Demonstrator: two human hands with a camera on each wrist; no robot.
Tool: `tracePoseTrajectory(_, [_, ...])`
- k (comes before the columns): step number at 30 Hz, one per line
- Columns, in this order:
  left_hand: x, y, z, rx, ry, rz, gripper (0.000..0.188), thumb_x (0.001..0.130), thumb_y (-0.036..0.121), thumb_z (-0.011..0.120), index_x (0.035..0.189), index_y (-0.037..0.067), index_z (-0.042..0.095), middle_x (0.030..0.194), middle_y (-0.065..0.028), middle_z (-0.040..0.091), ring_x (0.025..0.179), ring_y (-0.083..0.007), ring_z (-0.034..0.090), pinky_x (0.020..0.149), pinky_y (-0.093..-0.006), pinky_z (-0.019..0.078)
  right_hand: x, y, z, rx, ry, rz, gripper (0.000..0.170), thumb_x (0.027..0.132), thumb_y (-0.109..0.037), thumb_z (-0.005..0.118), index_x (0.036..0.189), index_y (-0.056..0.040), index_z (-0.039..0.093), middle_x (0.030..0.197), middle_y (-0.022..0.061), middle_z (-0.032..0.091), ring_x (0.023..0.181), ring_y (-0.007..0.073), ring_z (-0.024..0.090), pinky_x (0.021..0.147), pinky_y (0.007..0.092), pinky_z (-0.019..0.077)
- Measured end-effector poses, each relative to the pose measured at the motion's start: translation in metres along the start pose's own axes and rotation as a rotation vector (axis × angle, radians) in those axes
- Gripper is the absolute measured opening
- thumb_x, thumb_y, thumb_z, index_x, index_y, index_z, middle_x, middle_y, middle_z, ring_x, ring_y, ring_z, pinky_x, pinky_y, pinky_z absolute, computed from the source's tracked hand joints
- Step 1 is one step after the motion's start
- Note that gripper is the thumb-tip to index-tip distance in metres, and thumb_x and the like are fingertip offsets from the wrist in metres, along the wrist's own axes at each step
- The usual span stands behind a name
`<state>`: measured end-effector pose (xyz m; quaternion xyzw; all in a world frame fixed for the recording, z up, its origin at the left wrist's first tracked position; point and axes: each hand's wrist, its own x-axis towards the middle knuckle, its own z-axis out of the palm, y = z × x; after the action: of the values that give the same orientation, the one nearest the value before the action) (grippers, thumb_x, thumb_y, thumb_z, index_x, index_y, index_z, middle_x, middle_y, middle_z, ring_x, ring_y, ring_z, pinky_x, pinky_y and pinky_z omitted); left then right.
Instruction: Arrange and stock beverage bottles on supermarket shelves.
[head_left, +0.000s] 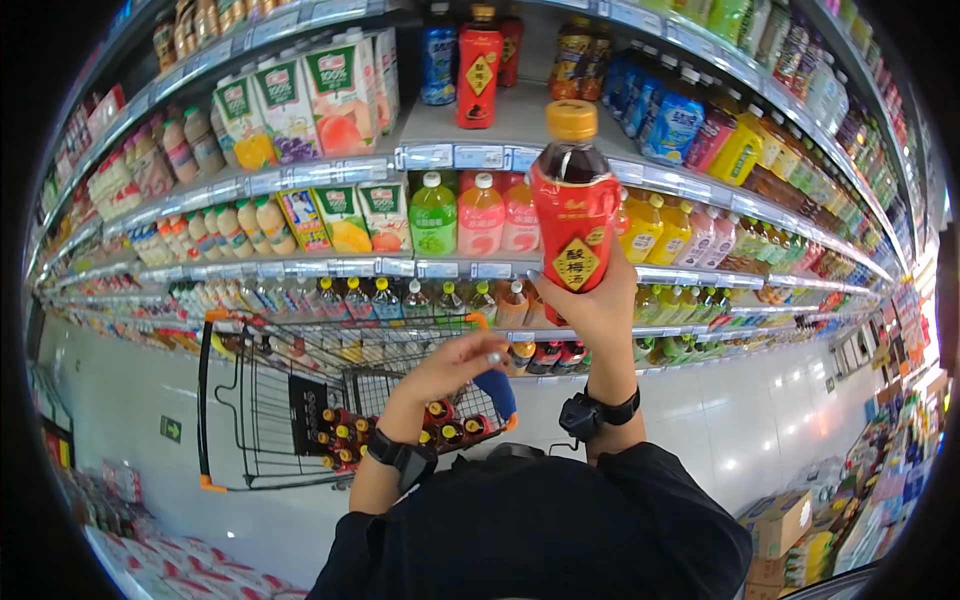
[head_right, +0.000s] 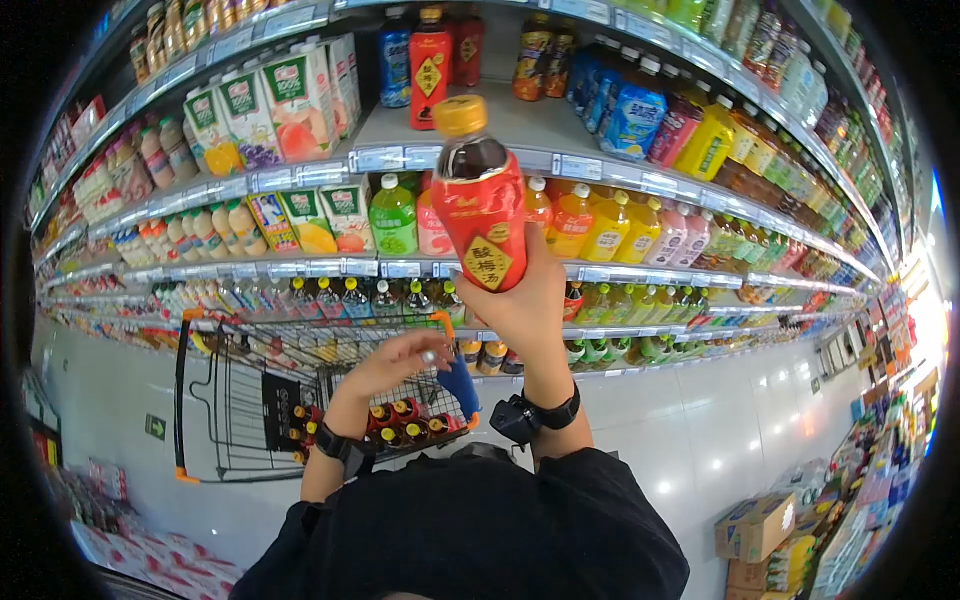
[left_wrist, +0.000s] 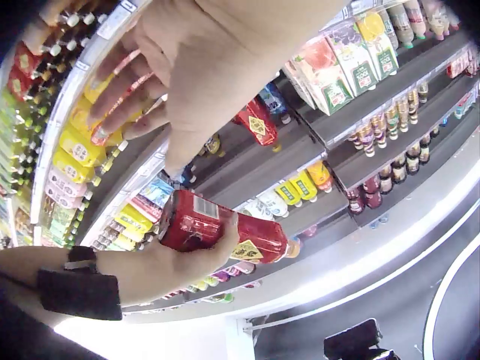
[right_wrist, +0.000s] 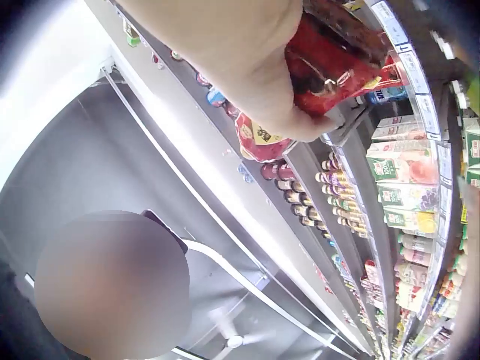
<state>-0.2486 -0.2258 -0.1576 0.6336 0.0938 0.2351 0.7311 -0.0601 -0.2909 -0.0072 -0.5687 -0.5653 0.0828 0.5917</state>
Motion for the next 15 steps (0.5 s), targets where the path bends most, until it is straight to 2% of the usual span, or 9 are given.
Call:
tracePoseTrajectory(1, [0.003,-0.001,-0.002,-0.046,0.059,0.146,0.035,0.094,0.012,0.050,0.127,0.002,0.045,0.110,-0.0116,0.059,0.106,-0.0181,0.055,0.091,-0.0330,0.0454,0.000,-0.002,0.005,-0.141,0.058,-0.046,0.060,0.056,-0.020,0.080,0.106,-0.0017,0.053,0.090,0.0131,0.065,0.078,0.0225,0.066,0.068,0.0334,0.0518])
tracePoseTrajectory(4, [0.002,0.019,-0.002,-0.034,0.215,0.225,0.037,0.094,0.013,0.051,0.129,0.002,0.043,0.111,-0.0115,0.058,0.104,-0.0176,0.056,0.089,-0.0337,0.0455,0.000,0.004,0.013,-0.448,0.094,-0.214,0.062,0.054,-0.024,0.080,0.106,-0.0020,0.053,0.090,0.0150,0.063,0.079,0.0316,0.064,0.068,0.0381,0.0509])
tracePoseTrajectory(5, [0.003,0.023,0.002,0.051,0.305,0.252,0.058,0.091,0.045,0.053,0.129,0.002,0.043,0.109,-0.0119,0.058,0.099,-0.0214,0.059,0.090,-0.0365,0.0449,0.001,0.007,0.015,-0.459,0.072,-0.229,0.065,0.051,-0.024,0.080,0.107,-0.0032,0.054,0.091,0.0142,0.062,0.079,0.0316,0.063,0.067,0.0394,0.0506])
tracePoseTrajectory(8, [0.002,0.029,-0.003,0.000,0.335,0.370,0.057,0.089,0.034,0.060,0.132,0.003,0.039,0.113,-0.0118,0.056,0.101,-0.0188,0.056,0.089,-0.0336,0.0443,0.000,0.018,0.020,-0.448,-0.049,-0.232,0.063,0.051,-0.024,0.079,0.106,-0.0040,0.055,0.090,0.0135,0.062,0.080,0.0316,0.063,0.068,0.0384,0.0505])
tracePoseTrajectory(9, [0.001,0.033,-0.004,0.049,0.373,0.361,0.068,0.087,0.046,0.058,0.135,0.003,0.035,0.118,-0.0112,0.052,0.103,-0.0193,0.055,0.089,-0.0346,0.0439,0.000,0.021,0.020,-0.430,-0.134,-0.234,0.062,0.051,-0.025,0.079,0.105,-0.0044,0.055,0.089,0.0131,0.062,0.080,0.0315,0.063,0.068,0.0389,0.0504])
tracePoseTrajectory(12, [0.001,0.030,-0.004,0.112,0.697,0.502,0.074,0.088,0.055,0.052,0.138,0.003,0.032,0.124,-0.0113,0.047,0.106,-0.0196,0.053,0.091,-0.0356,0.0432,0.002,0.031,0.025,-0.403,-0.371,-0.269,0.059,0.052,-0.026,0.078,0.103,-0.0053,0.055,0.088,0.0123,0.062,0.079,0.0315,0.063,0.067,0.0402,0.0499])
tracePoseTrajectory(13, [0.007,0.032,-0.003,0.114,0.783,0.585,0.082,0.086,0.064,0.046,0.138,0.003,0.030,0.128,-0.0108,0.044,0.110,-0.0195,0.051,0.093,-0.0355,0.0417,0.001,0.037,0.027,-0.413,-0.441,-0.295,0.058,0.052,-0.026,0.077,0.102,-0.0055,0.056,0.088,0.0121,0.062,0.079,0.0316,0.063,0.067,0.0406,0.0497])
tracePoseTrajectory(15, [-0.002,0.041,-0.003,0.173,0.831,0.578,0.082,0.086,0.065,0.044,0.137,0.002,0.031,0.127,-0.0107,0.045,0.111,-0.0192,0.050,0.095,-0.0353,0.0404,-0.005,0.050,0.035,-0.420,-0.558,-0.320,0.056,0.052,-0.027,0.076,0.099,-0.0056,0.056,0.088,0.0125,0.062,0.078,0.0325,0.062,0.066,0.0418,0.0492])
